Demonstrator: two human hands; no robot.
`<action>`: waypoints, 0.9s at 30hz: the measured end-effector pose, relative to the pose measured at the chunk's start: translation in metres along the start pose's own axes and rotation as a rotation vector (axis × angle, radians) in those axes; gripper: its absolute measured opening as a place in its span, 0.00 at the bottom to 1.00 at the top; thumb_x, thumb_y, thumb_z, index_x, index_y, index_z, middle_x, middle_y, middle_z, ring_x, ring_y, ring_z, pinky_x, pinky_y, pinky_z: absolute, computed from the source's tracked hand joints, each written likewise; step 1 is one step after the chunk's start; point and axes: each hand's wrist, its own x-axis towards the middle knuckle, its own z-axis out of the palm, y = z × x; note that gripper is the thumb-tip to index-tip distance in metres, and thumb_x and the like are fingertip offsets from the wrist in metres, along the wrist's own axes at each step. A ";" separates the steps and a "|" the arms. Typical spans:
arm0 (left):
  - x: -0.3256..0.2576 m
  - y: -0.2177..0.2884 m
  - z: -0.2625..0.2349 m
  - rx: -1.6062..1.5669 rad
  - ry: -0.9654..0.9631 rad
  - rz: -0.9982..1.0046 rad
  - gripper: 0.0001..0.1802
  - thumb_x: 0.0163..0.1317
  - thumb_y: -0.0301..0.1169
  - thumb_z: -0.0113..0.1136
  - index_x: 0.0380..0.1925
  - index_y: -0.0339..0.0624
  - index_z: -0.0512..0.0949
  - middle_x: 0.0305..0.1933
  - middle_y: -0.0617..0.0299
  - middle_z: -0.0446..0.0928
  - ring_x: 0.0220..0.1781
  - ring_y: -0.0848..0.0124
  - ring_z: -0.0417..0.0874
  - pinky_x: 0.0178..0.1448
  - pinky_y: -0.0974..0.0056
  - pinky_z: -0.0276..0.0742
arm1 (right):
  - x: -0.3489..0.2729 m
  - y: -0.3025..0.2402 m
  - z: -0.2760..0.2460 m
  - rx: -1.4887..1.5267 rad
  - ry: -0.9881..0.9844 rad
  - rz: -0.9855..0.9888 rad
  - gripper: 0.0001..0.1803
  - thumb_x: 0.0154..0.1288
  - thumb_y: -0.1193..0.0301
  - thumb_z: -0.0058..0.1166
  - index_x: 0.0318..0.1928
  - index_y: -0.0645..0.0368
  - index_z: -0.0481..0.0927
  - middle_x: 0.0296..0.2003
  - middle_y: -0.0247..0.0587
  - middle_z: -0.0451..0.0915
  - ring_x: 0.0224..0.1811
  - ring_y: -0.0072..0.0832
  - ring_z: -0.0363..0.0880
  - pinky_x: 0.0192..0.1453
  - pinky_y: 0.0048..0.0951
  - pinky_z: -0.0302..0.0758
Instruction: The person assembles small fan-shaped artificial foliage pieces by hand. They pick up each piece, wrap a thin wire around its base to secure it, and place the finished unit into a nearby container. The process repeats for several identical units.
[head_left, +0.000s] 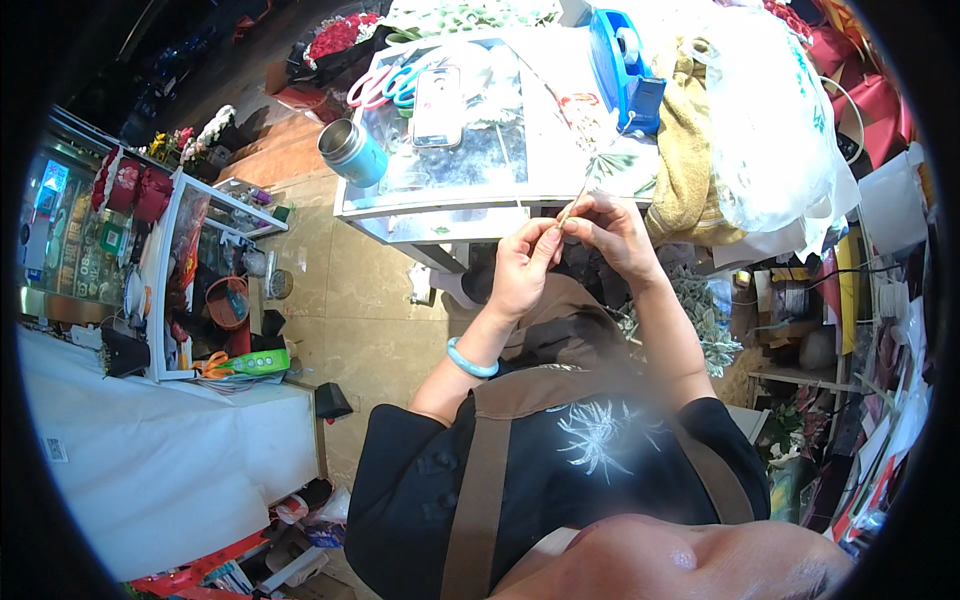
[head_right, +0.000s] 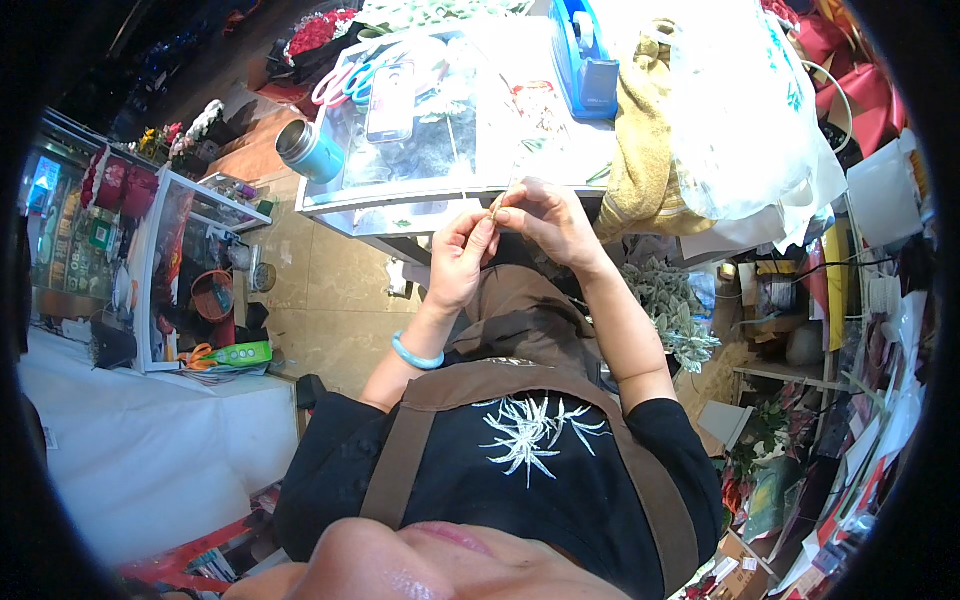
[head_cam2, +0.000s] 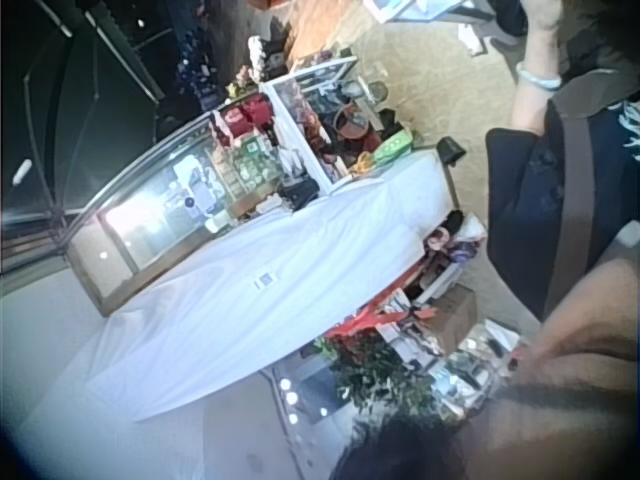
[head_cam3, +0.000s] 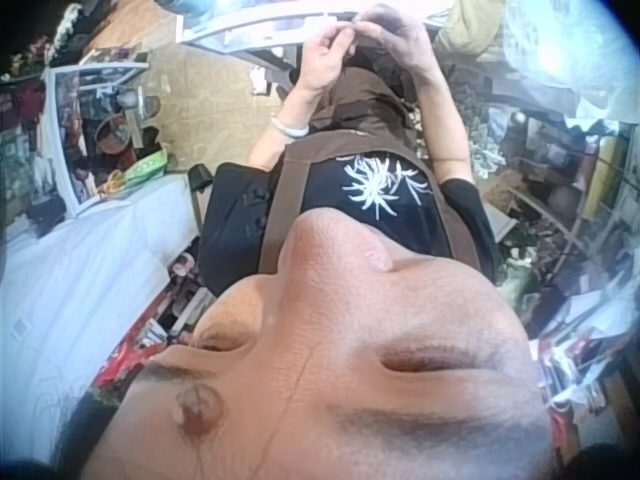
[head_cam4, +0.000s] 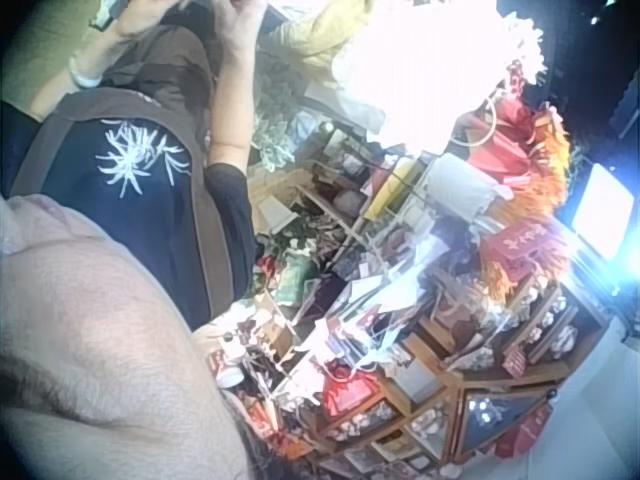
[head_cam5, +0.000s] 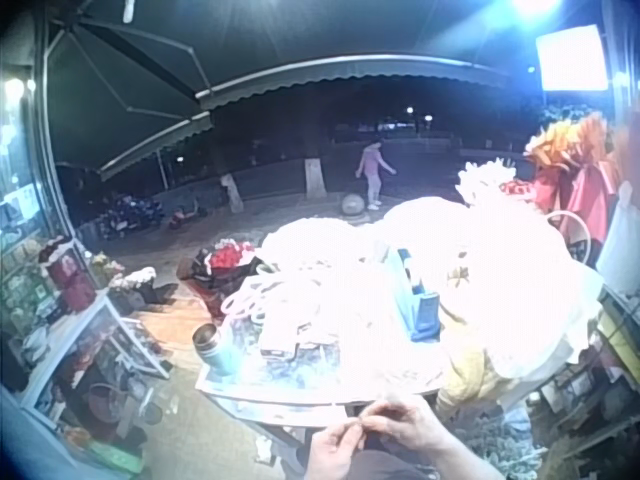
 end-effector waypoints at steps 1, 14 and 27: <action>0.001 0.002 -0.004 -0.091 -0.070 -0.080 0.10 0.64 0.32 0.52 0.37 0.36 0.76 0.22 0.71 0.70 0.22 0.85 0.64 0.25 0.79 0.57 | 0.001 0.000 -0.002 0.037 -0.024 0.041 0.06 0.58 0.75 0.57 0.35 0.64 0.79 0.29 0.32 0.78 0.29 0.15 0.72 0.32 0.17 0.69; 0.006 0.000 0.007 -0.008 0.036 -0.035 0.10 0.63 0.33 0.56 0.35 0.36 0.77 0.23 0.70 0.72 0.24 0.85 0.68 0.26 0.80 0.60 | 0.001 0.005 0.004 0.119 0.056 -0.061 0.05 0.60 0.76 0.55 0.35 0.65 0.77 0.33 0.37 0.78 0.33 0.17 0.74 0.37 0.20 0.72; 0.016 0.002 0.003 -0.015 -0.053 -0.157 0.08 0.62 0.31 0.57 0.33 0.37 0.75 0.22 0.71 0.72 0.22 0.86 0.67 0.25 0.80 0.59 | -0.003 0.001 -0.005 -0.007 0.196 -0.033 0.05 0.59 0.75 0.57 0.33 0.64 0.78 0.28 0.30 0.78 0.31 0.16 0.73 0.38 0.18 0.71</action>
